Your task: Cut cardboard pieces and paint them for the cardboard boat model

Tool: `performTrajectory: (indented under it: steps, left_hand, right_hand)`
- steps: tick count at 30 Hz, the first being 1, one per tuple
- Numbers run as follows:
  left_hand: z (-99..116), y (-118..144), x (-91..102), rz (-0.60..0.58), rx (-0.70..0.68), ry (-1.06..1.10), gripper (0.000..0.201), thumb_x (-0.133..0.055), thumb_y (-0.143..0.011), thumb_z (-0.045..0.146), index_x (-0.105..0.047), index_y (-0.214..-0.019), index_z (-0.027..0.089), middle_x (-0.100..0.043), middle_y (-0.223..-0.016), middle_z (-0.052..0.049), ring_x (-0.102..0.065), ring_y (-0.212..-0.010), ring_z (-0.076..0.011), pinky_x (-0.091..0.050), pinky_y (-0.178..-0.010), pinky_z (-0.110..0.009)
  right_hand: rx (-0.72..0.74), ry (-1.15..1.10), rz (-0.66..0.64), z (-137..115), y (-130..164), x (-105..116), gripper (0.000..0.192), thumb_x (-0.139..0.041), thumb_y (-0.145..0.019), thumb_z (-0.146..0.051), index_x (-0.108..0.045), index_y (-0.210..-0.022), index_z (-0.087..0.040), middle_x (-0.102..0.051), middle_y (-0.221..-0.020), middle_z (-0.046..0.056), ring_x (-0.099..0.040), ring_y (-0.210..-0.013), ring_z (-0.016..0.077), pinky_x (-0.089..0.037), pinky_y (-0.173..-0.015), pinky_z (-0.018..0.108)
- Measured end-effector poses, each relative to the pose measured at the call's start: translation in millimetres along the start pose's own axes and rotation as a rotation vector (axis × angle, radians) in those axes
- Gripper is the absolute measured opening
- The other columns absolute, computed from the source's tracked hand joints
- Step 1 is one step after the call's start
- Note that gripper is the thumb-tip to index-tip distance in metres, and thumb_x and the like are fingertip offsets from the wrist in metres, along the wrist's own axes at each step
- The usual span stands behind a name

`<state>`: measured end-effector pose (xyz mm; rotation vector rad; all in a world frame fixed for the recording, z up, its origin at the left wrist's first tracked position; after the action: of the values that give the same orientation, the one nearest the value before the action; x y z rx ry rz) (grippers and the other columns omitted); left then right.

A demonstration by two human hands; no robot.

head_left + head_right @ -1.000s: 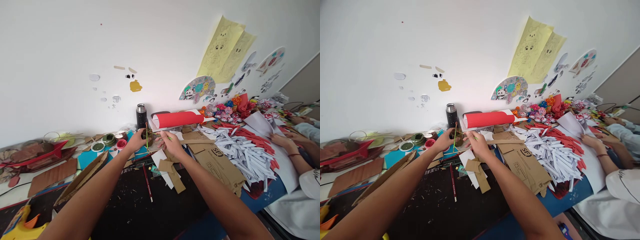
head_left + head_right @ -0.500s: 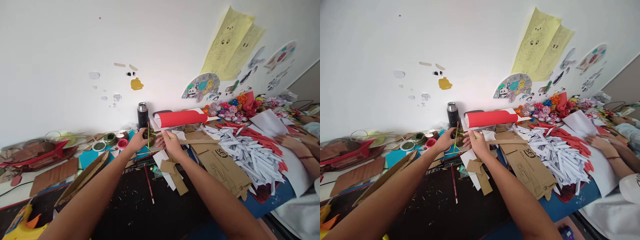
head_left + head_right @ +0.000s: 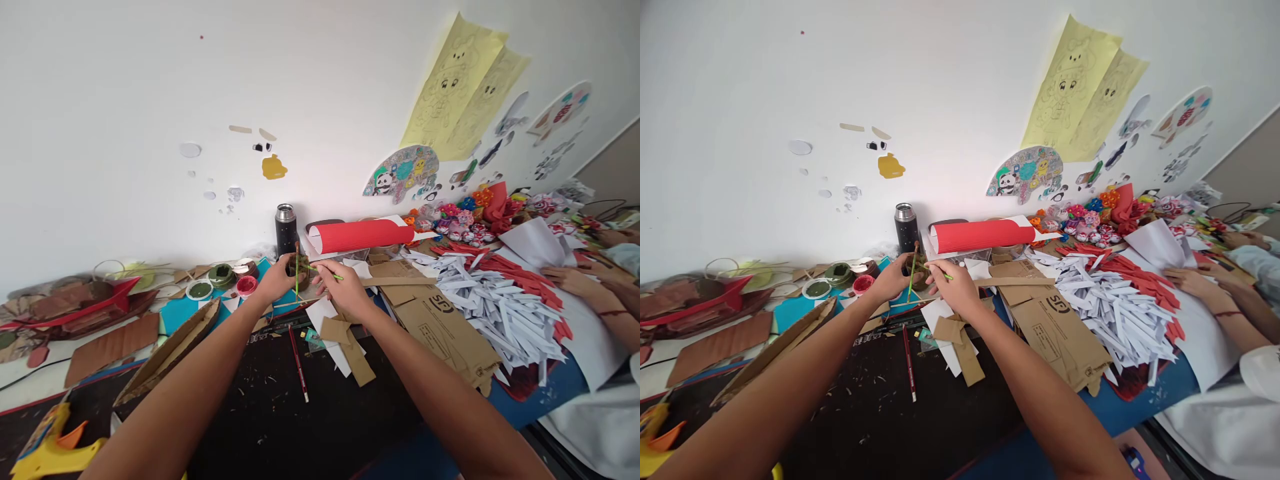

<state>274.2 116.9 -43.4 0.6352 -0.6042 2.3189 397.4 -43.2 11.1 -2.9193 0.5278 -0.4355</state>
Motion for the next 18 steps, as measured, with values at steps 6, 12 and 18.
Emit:
performTrajectory:
  steps: [6,12,18]
  left_hand:
    - [1.9,1.5,0.0,-0.008,-0.003,0.002,0.052,-0.078,-0.085,0.042,-0.067,-0.132,0.023,-0.081,-0.126,-0.011,-0.076,-0.118,-0.0327,-0.058,-0.107,-0.049]
    - [6.8,2.4,2.4,-0.021,-0.005,-0.025,0.045,-0.076,-0.086,0.044,-0.068,-0.126,0.023,-0.08,-0.127,-0.01,-0.077,-0.116,-0.033,-0.059,-0.104,-0.047]
    - [9.9,3.7,3.8,-0.026,-0.001,-0.053,0.044,-0.075,-0.087,0.043,-0.069,-0.126,0.024,-0.08,-0.124,-0.01,-0.077,-0.115,-0.0335,-0.059,-0.103,-0.046]
  right_hand:
    - [0.016,0.102,-0.022,-3.7,3.5,3.1,0.028,-0.055,-0.11,-0.037,-0.077,-0.121,-0.024,-0.08,-0.097,0.005,-0.079,-0.068,0.0198,-0.052,-0.048,0.025]
    - [-0.006,0.096,-0.043,-4.0,1.5,-4.7,0.027,-0.053,-0.11,-0.034,-0.078,-0.115,-0.024,-0.077,-0.095,0.004,-0.077,-0.064,0.0173,-0.052,-0.047,0.023]
    - [-0.056,-0.017,-0.057,4.4,-6.4,-6.0,0.029,-0.052,-0.11,-0.037,-0.077,-0.115,-0.022,-0.072,-0.09,0.002,-0.077,-0.064,0.0162,-0.051,-0.045,0.02]
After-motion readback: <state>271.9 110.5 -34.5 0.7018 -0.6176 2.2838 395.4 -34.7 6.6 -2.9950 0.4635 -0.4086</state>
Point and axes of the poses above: each hand's wrist, its own y-axis away from the middle knuckle, its own x-axis out of the back of the hand, z = x × y, the point moved 8 cm from there along -y, towards the middle knuckle
